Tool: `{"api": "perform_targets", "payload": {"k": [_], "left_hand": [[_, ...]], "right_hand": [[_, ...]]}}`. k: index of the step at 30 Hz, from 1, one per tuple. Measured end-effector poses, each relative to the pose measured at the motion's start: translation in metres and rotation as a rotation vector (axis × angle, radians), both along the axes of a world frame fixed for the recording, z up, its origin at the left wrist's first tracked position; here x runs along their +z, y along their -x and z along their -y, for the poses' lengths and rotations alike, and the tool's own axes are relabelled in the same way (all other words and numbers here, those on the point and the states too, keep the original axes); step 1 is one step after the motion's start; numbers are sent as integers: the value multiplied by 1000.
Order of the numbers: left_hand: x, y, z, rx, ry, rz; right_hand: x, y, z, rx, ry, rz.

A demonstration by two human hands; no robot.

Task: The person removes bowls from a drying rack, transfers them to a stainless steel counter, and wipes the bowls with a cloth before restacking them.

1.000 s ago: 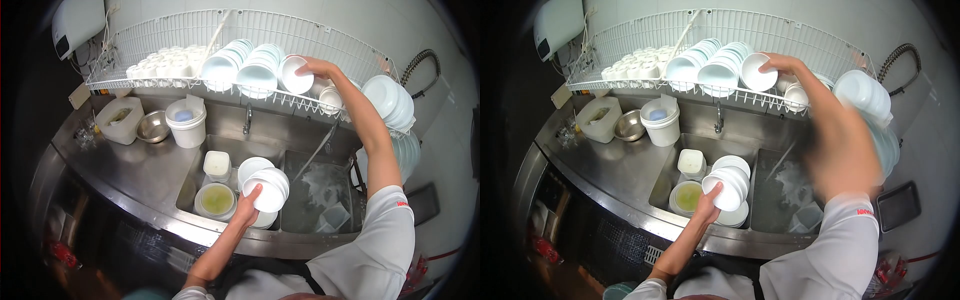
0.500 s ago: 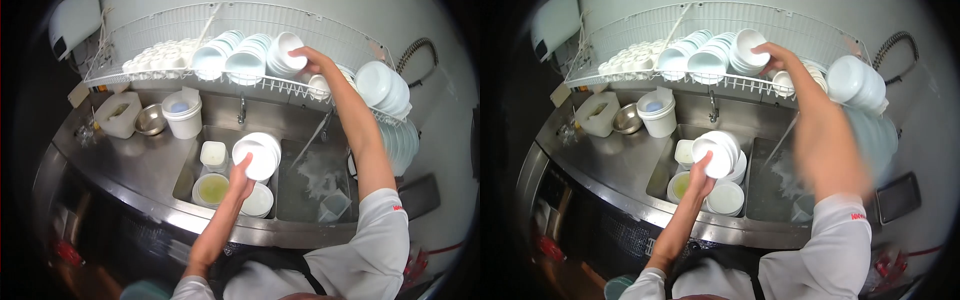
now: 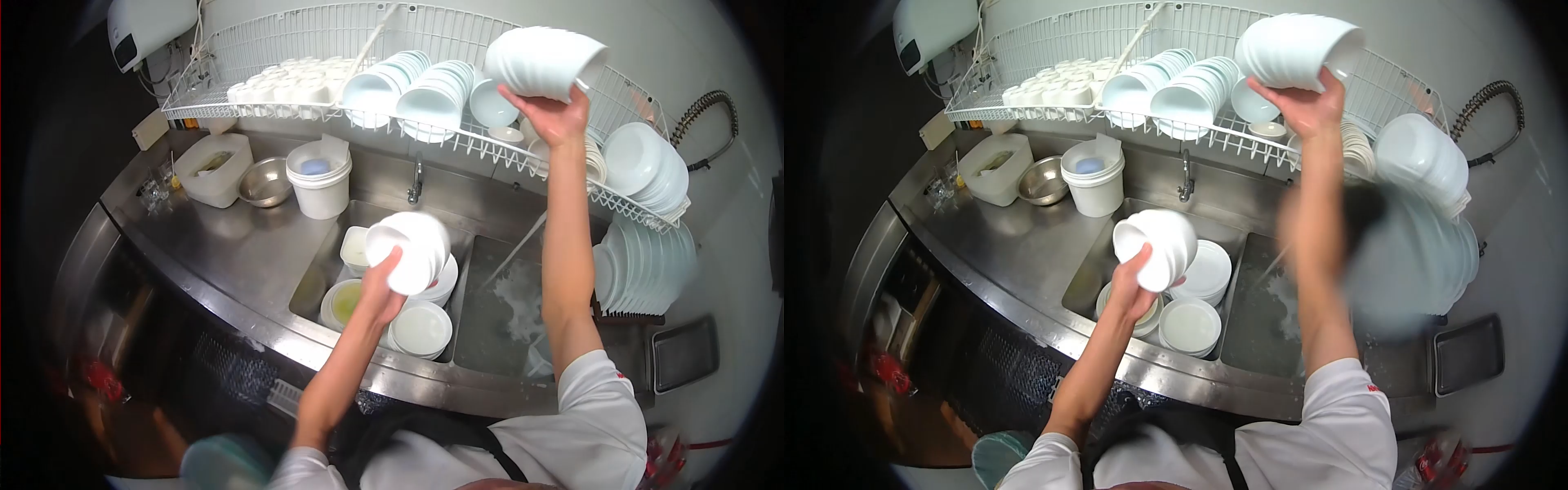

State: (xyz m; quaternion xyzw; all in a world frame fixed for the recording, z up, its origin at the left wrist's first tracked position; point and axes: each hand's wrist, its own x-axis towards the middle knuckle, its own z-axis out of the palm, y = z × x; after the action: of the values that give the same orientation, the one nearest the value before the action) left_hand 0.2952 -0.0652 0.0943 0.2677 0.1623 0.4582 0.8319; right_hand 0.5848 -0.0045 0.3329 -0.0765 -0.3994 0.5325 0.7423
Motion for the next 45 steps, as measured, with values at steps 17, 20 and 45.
{"api": "perform_targets", "payload": {"k": [17, 20, 45], "left_hand": [[-104, 288, 29, 173, 175, 67], [-105, 362, 41, 254, 181, 45], [-235, 911, -51, 1415, 794, -449]], "right_hand": [[-145, 250, 60, 168, 65, -43], [-206, 325, 39, 384, 189, -252], [-408, 1039, -295, 1259, 612, 354]]}}
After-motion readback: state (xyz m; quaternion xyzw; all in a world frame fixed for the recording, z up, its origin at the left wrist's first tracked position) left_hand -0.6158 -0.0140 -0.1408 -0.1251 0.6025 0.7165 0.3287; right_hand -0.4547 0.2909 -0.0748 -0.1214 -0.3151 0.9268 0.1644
